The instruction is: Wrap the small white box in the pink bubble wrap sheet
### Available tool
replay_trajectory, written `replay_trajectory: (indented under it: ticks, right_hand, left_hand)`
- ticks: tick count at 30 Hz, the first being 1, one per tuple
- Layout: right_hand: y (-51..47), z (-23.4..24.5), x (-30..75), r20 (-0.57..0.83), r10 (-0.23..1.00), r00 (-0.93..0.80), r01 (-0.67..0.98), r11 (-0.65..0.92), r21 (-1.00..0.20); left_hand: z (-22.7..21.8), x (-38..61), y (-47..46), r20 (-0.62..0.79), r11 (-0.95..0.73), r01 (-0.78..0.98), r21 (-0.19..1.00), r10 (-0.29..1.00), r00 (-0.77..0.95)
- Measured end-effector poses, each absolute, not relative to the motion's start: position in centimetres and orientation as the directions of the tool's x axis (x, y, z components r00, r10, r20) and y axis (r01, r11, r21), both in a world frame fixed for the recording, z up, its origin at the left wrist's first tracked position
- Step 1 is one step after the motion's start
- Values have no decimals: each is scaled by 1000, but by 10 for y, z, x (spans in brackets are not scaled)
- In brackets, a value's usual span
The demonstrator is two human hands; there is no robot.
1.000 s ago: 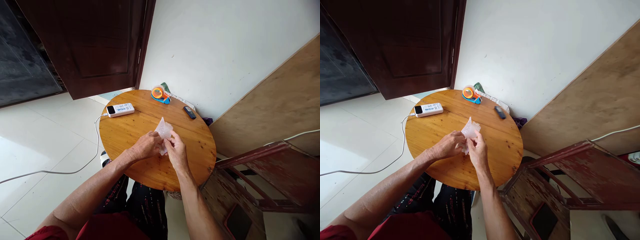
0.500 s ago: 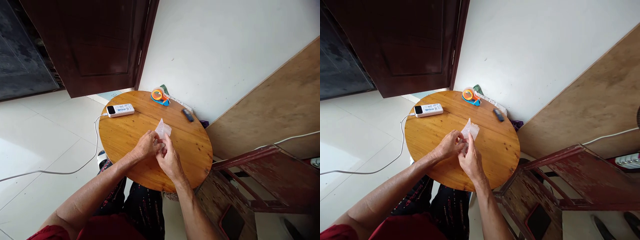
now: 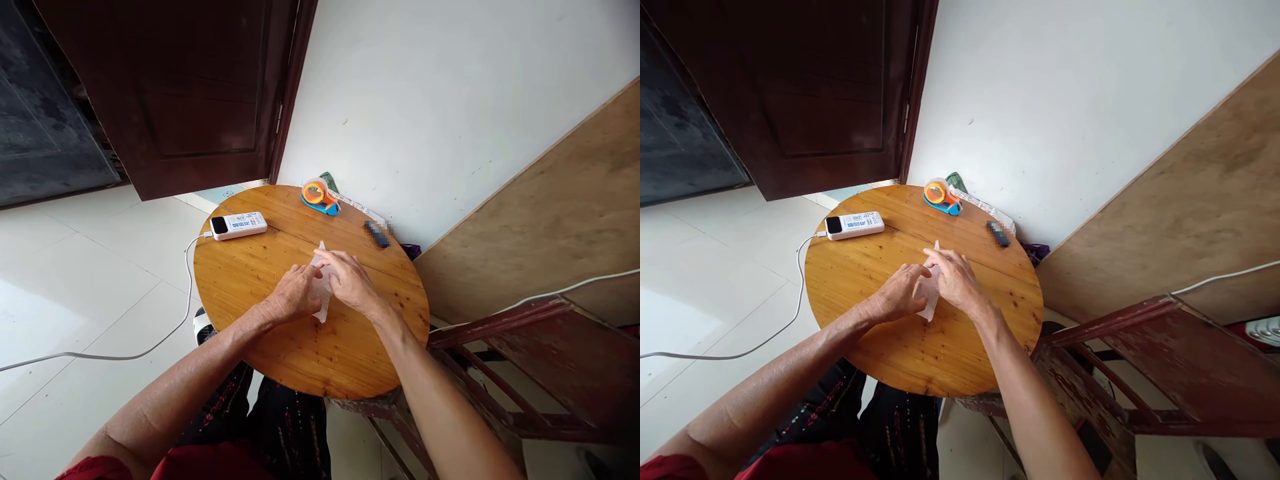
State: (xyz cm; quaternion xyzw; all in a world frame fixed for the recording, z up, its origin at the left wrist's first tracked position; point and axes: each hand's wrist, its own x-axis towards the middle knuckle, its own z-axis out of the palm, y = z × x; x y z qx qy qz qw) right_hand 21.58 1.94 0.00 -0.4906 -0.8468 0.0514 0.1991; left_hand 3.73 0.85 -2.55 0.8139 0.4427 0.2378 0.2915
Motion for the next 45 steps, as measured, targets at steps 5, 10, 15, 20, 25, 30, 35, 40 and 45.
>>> replay_trajectory:
  ticks: [5,10,15,20,25,30,35,40,45]
  right_hand:
    - [36,10,218,129,813,-568,819,573,-2]
    - [26,27,227,204,773,-600,800,577,166]
    - [36,15,219,195,781,-593,805,568,171]
    - [50,-9,224,267,810,-523,840,542,1]
    - [32,-18,251,376,927,-11,848,208,-487]
    - [19,-28,260,-197,953,232,396,-277,-876]
    - [38,-30,245,-261,940,222,274,-317,-908]
    - [56,-34,238,-230,947,224,325,-295,-899]
    - [62,-42,236,-160,965,209,382,-231,-895]
  left_hand:
    - [-24,35,9,40,-354,564,746,869,493]
    - [-26,35,11,-1,-325,539,777,856,517]
    - [-29,38,12,-5,-329,534,779,848,530]
    - [-33,38,10,175,-464,428,776,809,561]
    - [-41,37,8,184,-504,438,745,786,591]
    - [-46,38,8,200,-504,444,741,796,571]
    - [-48,39,8,210,-510,442,738,796,568]
    - [-52,39,7,215,-518,451,727,796,566]
    - [-32,36,-2,280,-620,582,526,772,570]
